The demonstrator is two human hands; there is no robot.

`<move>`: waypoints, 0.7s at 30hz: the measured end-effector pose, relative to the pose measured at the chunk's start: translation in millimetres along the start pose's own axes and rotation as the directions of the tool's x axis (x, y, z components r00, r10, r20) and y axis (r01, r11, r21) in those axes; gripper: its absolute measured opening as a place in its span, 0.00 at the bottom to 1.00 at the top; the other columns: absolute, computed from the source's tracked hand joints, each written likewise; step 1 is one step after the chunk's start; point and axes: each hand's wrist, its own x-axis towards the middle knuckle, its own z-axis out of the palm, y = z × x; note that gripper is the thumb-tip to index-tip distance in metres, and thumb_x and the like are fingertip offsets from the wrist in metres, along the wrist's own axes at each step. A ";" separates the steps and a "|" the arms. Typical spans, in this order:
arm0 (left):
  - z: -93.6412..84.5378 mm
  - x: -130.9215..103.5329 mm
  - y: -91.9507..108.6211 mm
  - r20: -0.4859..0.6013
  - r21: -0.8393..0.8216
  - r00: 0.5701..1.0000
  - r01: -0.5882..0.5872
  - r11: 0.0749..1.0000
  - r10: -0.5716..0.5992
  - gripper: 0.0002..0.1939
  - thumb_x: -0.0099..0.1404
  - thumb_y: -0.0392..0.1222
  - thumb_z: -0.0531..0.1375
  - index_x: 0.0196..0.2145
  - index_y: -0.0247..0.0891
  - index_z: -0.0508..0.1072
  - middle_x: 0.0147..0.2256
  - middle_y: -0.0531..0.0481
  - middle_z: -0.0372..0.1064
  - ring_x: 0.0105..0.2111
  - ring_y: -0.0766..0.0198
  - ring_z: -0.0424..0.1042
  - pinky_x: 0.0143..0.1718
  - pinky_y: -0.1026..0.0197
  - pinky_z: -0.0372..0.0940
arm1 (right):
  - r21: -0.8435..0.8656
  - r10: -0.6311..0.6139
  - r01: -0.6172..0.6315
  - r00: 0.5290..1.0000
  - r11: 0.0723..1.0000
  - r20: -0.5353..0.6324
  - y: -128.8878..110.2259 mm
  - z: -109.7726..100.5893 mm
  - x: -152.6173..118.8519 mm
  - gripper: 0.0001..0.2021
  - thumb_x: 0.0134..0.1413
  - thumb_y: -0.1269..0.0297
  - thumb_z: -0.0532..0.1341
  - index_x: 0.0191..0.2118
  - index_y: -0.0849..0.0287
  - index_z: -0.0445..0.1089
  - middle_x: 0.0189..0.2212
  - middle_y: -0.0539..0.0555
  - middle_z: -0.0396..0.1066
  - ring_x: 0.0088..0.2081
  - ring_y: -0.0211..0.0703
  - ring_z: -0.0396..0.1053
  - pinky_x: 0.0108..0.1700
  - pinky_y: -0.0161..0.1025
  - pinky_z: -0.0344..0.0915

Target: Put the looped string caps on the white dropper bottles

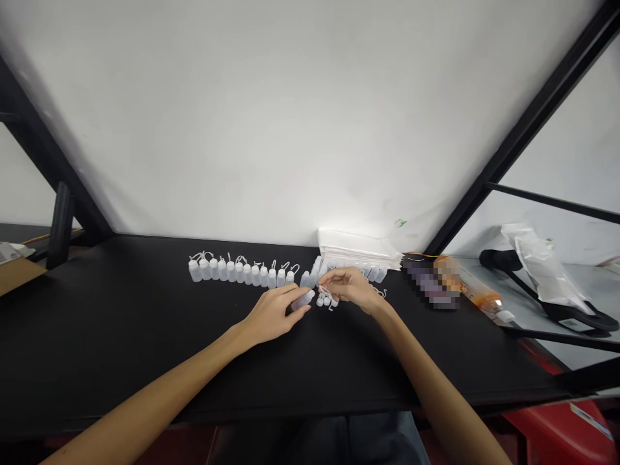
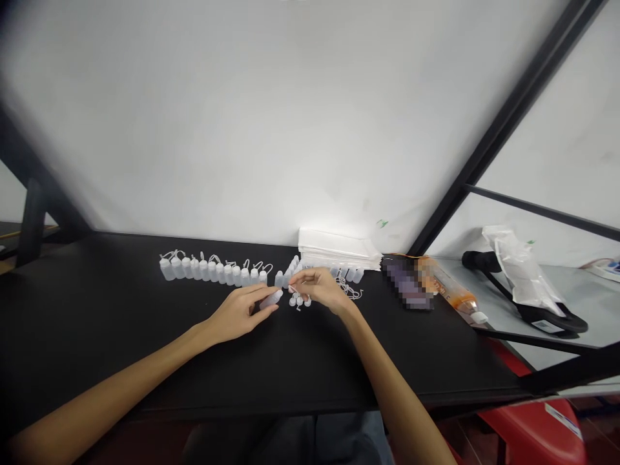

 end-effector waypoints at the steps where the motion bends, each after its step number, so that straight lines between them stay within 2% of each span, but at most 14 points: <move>1: 0.0 -0.1 0.4 0.019 -0.014 1.000 0.025 1.000 -0.025 0.16 0.67 0.43 0.57 0.51 0.37 0.71 0.29 0.53 0.68 0.22 0.70 0.63 0.24 0.67 0.61 | 0.015 0.009 -0.009 1.000 1.000 0.020 -0.1 4.1 -0.7 0.12 0.43 0.59 0.70 0.31 0.62 0.75 0.21 0.49 0.69 0.20 0.32 0.61 0.20 0.31 0.51; 5: -0.5 -0.1 4.8 0.142 -0.100 0.981 0.144 0.984 -0.129 0.15 0.66 0.45 0.59 0.50 0.40 0.69 0.30 0.55 0.69 0.22 0.70 0.63 0.24 0.67 0.61 | 0.050 -0.025 0.024 1.000 0.998 0.017 6.8 12.3 -6.5 0.10 0.45 0.61 0.69 0.31 0.63 0.75 0.19 0.48 0.68 0.19 0.31 0.62 0.22 0.31 0.55; 8: -1.2 0.0 7.9 0.184 -0.127 0.972 0.169 0.977 -0.144 0.11 0.67 0.45 0.58 0.45 0.40 0.69 0.29 0.56 0.69 0.22 0.70 0.63 0.25 0.67 0.60 | 0.028 -0.060 0.060 0.998 0.998 0.015 12.1 13.9 -9.2 0.08 0.46 0.63 0.68 0.31 0.64 0.75 0.20 0.48 0.68 0.20 0.31 0.62 0.25 0.33 0.58; 14: -0.2 -1.7 6.1 0.147 -0.101 0.984 0.115 0.988 -0.100 0.12 0.68 0.45 0.58 0.47 0.41 0.71 0.31 0.54 0.70 0.25 0.69 0.65 0.29 0.66 0.61 | 0.010 -0.109 0.109 0.994 0.994 0.030 12.8 17.5 -9.4 0.07 0.50 0.65 0.66 0.33 0.64 0.75 0.19 0.47 0.66 0.17 0.30 0.60 0.23 0.32 0.57; 19: 1.9 -3.1 3.0 0.097 -0.055 0.994 0.063 0.996 -0.058 0.15 0.69 0.46 0.56 0.49 0.39 0.73 0.31 0.53 0.70 0.25 0.69 0.65 0.30 0.65 0.61 | 0.010 -0.106 0.106 0.994 0.994 -0.038 12.6 20.4 -10.7 0.09 0.50 0.64 0.65 0.36 0.62 0.71 0.30 0.52 0.73 0.15 0.30 0.64 0.19 0.31 0.58; 21: 2.5 -3.1 2.3 0.071 -0.028 0.996 0.048 0.998 -0.046 0.16 0.70 0.47 0.55 0.50 0.38 0.73 0.29 0.53 0.70 0.25 0.69 0.65 0.30 0.65 0.61 | -0.005 -0.118 0.118 0.991 0.993 -0.066 13.3 21.8 -11.0 0.08 0.50 0.64 0.64 0.35 0.62 0.70 0.30 0.52 0.73 0.15 0.31 0.65 0.18 0.32 0.58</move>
